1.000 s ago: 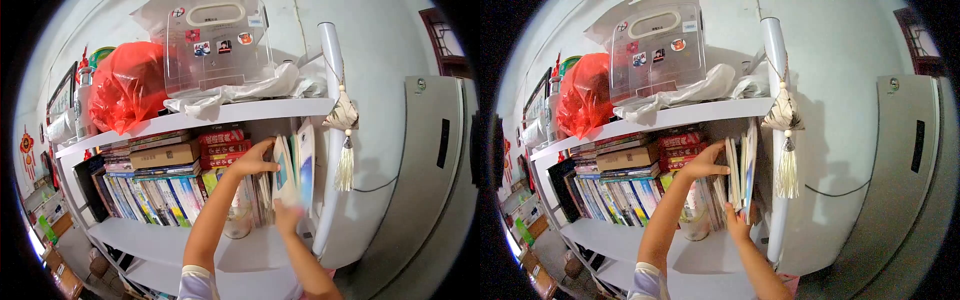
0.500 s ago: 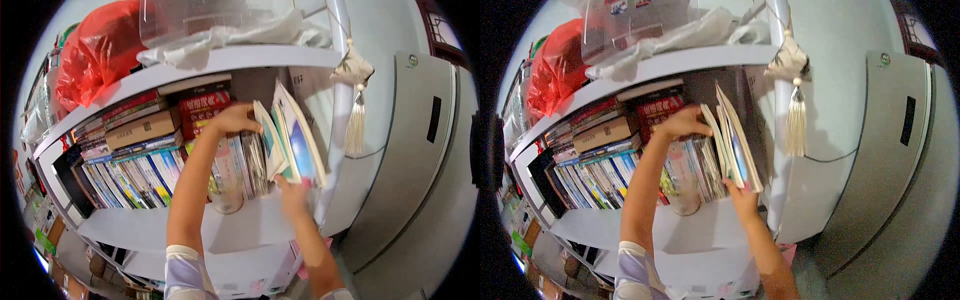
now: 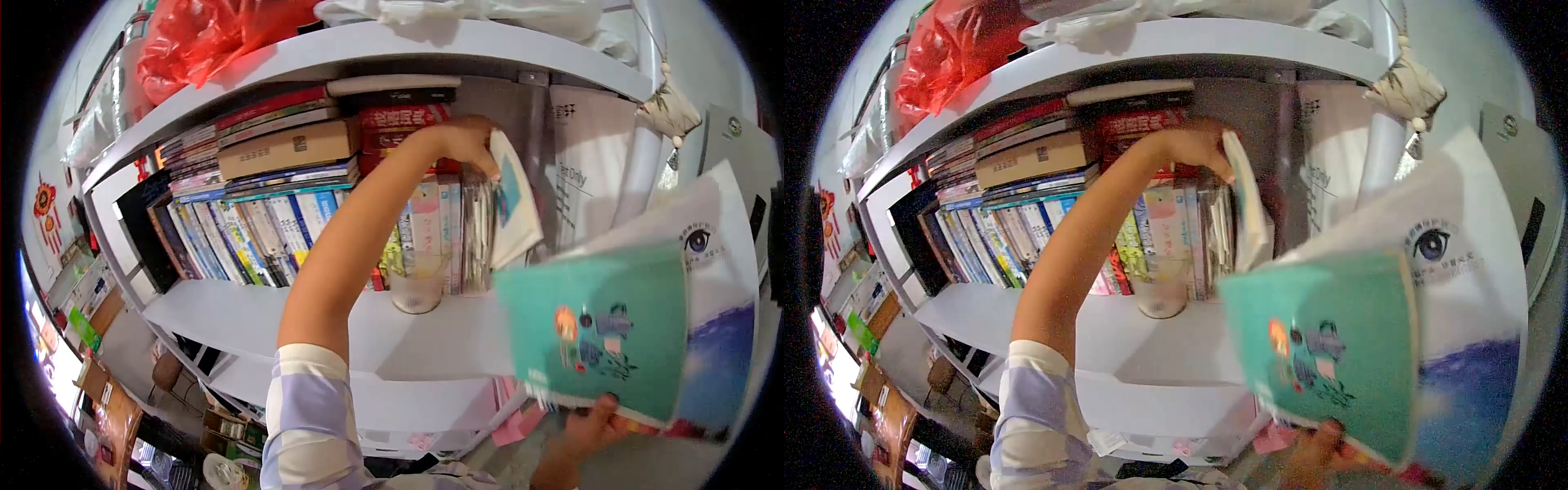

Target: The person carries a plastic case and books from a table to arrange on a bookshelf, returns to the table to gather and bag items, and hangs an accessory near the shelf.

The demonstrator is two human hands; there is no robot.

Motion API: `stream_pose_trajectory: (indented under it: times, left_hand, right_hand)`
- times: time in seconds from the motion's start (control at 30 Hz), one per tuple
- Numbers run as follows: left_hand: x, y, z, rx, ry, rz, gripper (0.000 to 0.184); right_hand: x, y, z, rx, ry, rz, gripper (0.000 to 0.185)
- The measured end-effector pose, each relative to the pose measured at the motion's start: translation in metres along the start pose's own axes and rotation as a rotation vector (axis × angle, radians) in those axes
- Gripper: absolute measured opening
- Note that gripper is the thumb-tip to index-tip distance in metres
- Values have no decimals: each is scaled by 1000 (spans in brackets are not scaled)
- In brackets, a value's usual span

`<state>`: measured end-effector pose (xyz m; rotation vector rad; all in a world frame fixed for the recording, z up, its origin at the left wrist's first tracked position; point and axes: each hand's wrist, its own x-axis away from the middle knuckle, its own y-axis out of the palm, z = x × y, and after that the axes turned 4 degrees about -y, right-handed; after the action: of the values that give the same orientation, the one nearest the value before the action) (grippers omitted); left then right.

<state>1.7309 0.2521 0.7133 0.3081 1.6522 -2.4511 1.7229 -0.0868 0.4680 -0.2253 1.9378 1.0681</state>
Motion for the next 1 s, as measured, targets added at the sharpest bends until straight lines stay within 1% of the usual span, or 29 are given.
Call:
stream_pose_trajectory:
  times: [0.03, 0.07, 0.13, 0.17, 0.23, 0.27, 0.3, 0.33, 0.37, 0.43, 0.47, 0.53, 0.57, 0.6, 0.63, 0.7, 0.73, 0.83, 0.87, 0.9, 0.93, 0.97, 1.0]
  left_hand:
    - [-1, 0, 0, -45, -5, 9, 36]
    - [-6, 2, -4, -2, -20, -4, 37]
    - [-3, 3, -1, 21, -13, -34, 40]
    - [-3, 4, 1, 35, -6, -52, 41]
    - [-2, 5, 1, 29, -19, -57, 47]
    - [-1, 5, 0, 25, -23, -66, 50]
    - [0, 6, -1, 22, -25, -76, 53]
    - [1, 7, -1, 27, -20, -68, 60]
    - [4, 9, 1, 41, -22, -46, 52]
    - [13, 13, 13, 67, -24, -3, 36]
    - [17, 13, 20, -21, -11, 25, 36]
    - [18, 13, 23, 9, -18, 23, 35]
    - [18, 14, 22, 23, -25, 23, 35]
    - [15, 15, 17, 13, -8, 6, 35]
    - [11, 13, 14, 0, 10, -8, 35]
    - [9, 14, 10, -20, 22, -22, 33]
    - [11, 15, 14, -27, 18, -23, 32]
    - [8, 14, 6, -42, 70, -11, 30]
    - [7, 15, 1, -18, 74, -19, 29]
    - [8, 14, 2, 3, 79, -24, 29]
    - [12, 14, 8, -27, 17, -9, 28]
    - [11, 14, 5, -45, 55, 0, 27]
    - [12, 14, 7, -61, 48, 8, 30]
  right_hand:
    - [-2, -10, -2, -39, -11, -63, 50]
    - [-3, -12, -9, -25, 67, -125, 50]
    - [9, -15, -15, 12, 340, -164, 47]
    - [23, -15, -15, 32, 536, -140, 45]
    - [53, -37, -6, 52, 914, -222, 41]
    - [67, -53, 1, 48, 1095, -328, 39]
    - [79, -53, 6, 65, 1207, -313, 38]
    - [91, -50, 7, 83, 1320, -297, 38]
    - [100, -45, 6, 102, 1432, -278, 37]
    - [94, -9, -11, -23, 1468, -111, 37]
    - [91, 2, -17, -85, 1480, -26, 36]
    - [109, -3, -11, -126, 1493, 77, 39]
    - [99, 16, -15, -147, 1499, 127, 41]
    - [76, 36, -33, -121, 1657, 395, 4]
    - [81, 36, -30, -201, 1679, 335, 12]
    - [94, 34, -20, -367, 1712, 204, 36]
    - [85, 50, -24, -275, 1642, 169, 33]
    - [81, 62, -16, -225, 1779, 251, 31]
    - [90, 63, -5, -430, 1658, 232, 28]
    - [90, 59, 3, -398, 1658, -10, 28]
    - [84, 55, 10, -363, 1640, -253, 28]
    - [77, 55, 15, -354, 1768, -291, 27]
    - [65, 58, 19, -344, 1896, -333, 27]
